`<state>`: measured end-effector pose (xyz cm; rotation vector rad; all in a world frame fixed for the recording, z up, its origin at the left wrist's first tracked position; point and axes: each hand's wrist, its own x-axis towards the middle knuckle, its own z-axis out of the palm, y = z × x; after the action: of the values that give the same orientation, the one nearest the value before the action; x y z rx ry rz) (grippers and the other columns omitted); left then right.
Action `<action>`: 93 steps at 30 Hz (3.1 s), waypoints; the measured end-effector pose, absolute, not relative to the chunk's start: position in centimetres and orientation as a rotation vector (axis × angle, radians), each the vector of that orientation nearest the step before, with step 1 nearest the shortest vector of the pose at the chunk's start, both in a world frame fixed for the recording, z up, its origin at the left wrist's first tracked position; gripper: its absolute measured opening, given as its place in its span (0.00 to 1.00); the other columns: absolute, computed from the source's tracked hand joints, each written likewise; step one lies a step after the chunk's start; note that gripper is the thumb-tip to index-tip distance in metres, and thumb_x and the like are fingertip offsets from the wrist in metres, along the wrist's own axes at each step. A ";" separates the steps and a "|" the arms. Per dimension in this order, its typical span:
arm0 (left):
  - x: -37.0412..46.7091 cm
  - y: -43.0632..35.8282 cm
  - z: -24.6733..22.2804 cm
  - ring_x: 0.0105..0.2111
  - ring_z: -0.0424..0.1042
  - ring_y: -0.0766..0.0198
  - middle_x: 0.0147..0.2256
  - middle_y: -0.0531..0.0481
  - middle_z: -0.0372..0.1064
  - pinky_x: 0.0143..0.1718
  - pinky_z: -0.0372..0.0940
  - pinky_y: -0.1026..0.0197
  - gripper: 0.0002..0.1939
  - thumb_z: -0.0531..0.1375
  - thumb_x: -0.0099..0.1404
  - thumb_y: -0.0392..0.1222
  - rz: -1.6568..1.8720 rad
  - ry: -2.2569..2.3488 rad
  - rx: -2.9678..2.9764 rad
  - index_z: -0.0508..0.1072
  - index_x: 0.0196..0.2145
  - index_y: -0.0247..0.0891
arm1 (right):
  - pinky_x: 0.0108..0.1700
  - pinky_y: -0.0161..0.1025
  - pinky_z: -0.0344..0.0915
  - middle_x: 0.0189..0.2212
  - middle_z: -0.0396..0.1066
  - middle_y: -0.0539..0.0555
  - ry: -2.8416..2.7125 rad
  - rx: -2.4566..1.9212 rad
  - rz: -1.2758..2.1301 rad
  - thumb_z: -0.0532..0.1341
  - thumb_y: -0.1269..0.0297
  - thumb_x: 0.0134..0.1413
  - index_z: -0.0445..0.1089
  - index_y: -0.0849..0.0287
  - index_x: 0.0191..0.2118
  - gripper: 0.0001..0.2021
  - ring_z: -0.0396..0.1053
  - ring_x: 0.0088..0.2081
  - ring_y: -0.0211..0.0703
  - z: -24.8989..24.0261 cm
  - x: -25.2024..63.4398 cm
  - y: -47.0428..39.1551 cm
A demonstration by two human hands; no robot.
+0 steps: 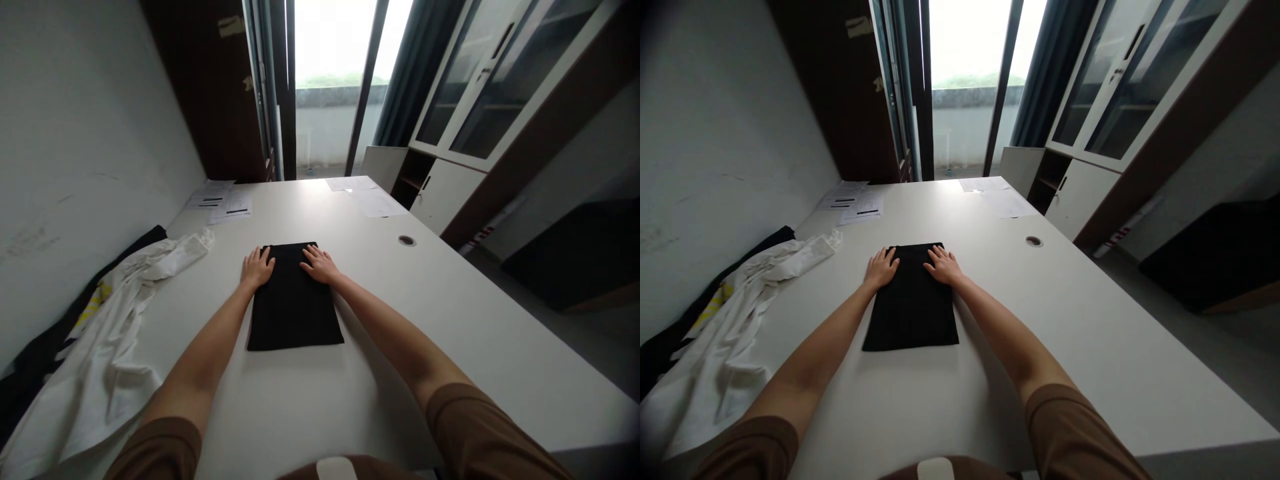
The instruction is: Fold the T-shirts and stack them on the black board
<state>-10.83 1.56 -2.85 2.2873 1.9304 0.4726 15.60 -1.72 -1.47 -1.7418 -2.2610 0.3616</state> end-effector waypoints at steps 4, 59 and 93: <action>-11.3 1.2 -2.8 0.65 0.59 0.50 0.65 0.37 0.62 0.67 0.50 0.45 0.26 0.49 0.75 0.48 0.723 1.948 2.233 0.65 0.65 0.36 | 0.71 0.52 0.39 0.73 0.45 0.55 -2.176 -1.765 0.335 0.51 0.45 0.70 0.57 0.52 0.71 0.30 0.39 0.73 0.52 -1.1 15.0 -0.9; -17.3 -8.0 -1.9 0.43 0.69 0.50 0.44 0.42 0.71 0.50 0.65 0.48 0.21 0.51 0.70 0.44 0.576 1.678 2.742 0.75 0.55 0.41 | 0.66 0.49 0.58 0.62 0.68 0.51 -1.884 -1.585 0.868 0.60 0.68 0.59 0.67 0.53 0.64 0.27 0.66 0.62 0.50 4.9 34.0 -6.6; -16.7 -7.5 -2.2 0.44 0.69 0.51 0.44 0.44 0.70 0.51 0.65 0.49 0.20 0.52 0.70 0.44 0.543 1.671 2.726 0.76 0.54 0.46 | 0.65 0.51 0.55 0.68 0.57 0.61 -1.871 -2.240 -0.123 0.56 0.51 0.67 0.64 0.52 0.66 0.26 0.54 0.67 0.54 0.3 43.4 -6.7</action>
<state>-16.69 -7.53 -2.22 2.7259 1.6705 0.5430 43.38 -6.71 0.31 -2.2401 -1.8709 -0.1234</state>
